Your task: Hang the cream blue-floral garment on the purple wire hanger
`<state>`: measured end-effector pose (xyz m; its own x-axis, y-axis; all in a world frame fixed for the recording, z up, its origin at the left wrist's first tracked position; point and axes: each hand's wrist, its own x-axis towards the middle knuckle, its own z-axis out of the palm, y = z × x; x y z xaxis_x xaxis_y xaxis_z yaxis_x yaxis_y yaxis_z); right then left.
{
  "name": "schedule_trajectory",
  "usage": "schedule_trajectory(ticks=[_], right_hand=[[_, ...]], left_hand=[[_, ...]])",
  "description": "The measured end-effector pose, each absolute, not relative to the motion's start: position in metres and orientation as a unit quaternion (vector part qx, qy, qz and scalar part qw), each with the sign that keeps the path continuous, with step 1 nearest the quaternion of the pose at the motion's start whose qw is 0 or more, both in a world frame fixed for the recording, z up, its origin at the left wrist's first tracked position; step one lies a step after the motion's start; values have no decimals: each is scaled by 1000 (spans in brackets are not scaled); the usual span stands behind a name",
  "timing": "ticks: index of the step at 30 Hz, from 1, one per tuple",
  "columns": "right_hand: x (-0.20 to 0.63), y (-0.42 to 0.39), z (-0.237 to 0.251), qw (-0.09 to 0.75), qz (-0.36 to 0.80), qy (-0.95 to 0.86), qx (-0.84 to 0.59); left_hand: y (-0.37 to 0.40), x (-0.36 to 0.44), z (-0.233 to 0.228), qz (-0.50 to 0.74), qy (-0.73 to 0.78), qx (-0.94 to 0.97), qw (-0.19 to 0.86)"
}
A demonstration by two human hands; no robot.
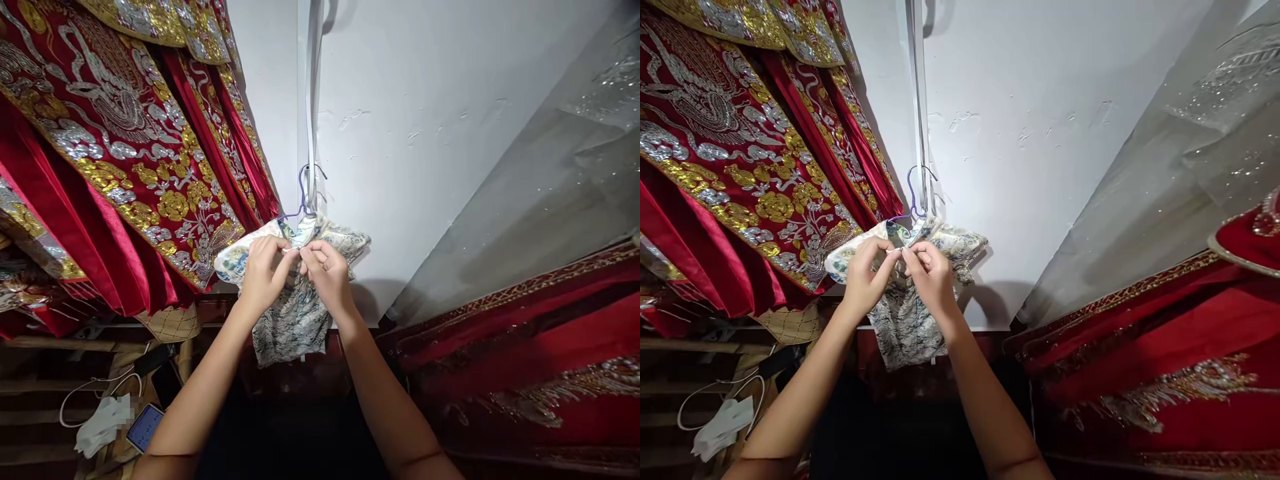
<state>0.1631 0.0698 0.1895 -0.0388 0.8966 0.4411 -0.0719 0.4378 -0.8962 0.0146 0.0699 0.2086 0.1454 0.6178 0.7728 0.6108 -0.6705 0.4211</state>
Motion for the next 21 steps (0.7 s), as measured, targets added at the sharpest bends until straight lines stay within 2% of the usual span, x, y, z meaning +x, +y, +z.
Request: schedule_trajectory(ticks=[7,13,18,21], right_hand=[[162,70,186,603,354,-610,-373],[162,71,181,524,258,-655,-479],[169,81,164,403,176,-716,-542],[176,72,148,366,191,-748,-520]], left_hand=[[68,21,203,518,393,760,15],[71,25,211,530,387,753,-54],[84,-15,207,695,435,573,-18],[96,-54,172,807,418,409,88]])
